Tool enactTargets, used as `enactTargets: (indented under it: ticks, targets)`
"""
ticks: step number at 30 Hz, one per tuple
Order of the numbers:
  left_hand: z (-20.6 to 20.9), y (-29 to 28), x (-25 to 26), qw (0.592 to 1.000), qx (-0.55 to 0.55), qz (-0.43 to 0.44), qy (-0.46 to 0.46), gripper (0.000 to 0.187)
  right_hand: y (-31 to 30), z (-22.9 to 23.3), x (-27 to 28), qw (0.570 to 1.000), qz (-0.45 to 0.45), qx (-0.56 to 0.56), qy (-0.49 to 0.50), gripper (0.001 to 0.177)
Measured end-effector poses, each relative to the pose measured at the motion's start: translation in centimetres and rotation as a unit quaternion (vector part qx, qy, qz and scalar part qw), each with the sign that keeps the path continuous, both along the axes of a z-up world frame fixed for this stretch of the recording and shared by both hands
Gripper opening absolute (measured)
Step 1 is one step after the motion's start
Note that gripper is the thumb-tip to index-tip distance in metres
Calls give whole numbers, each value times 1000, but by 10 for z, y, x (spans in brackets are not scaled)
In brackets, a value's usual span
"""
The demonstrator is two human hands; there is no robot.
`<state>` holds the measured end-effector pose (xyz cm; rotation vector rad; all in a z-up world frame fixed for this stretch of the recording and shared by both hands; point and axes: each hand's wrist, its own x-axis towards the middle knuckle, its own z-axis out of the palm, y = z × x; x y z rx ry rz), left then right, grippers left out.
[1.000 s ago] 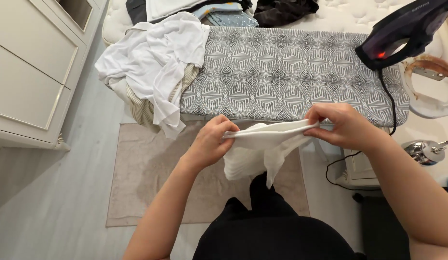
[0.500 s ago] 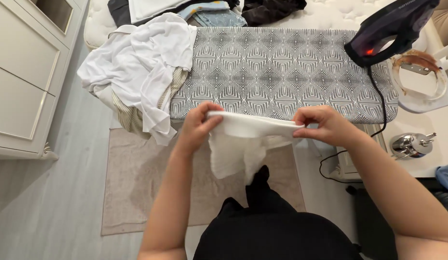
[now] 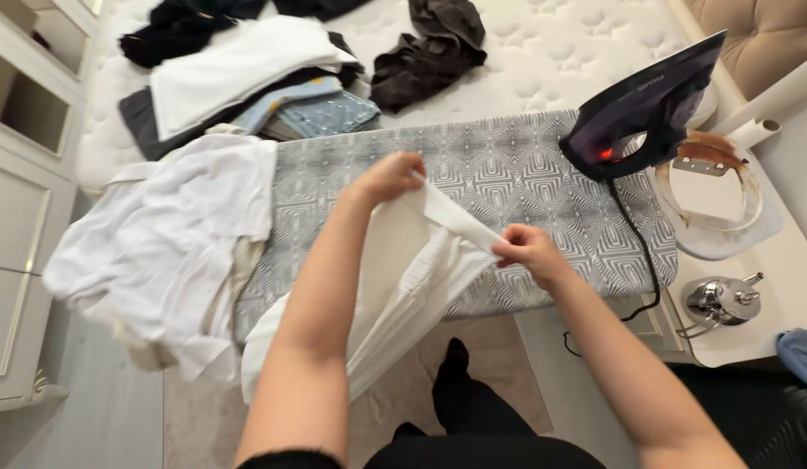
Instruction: Ironing white shirts and polos on an ironing board in a bedroom.
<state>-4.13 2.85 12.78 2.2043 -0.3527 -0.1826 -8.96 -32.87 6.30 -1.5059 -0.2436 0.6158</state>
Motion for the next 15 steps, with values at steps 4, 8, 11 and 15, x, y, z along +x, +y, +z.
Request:
enactTargets:
  ticks: [4,8,11,15]
  targets:
    - [-96,-16,35,994,70,40,74,21,3,-44,40,974,24,-222,-48,24]
    - [-88,-22,33,986,94,60,126,20,23,5,35,900,80,-374,-212,37]
    - [-74,-24,33,979,94,62,168,19,50,22,47,791,165,-363,-463,67]
    - [-90,-23,38,983,109,69,127,18,62,14,72,685,396,-300,-532,93]
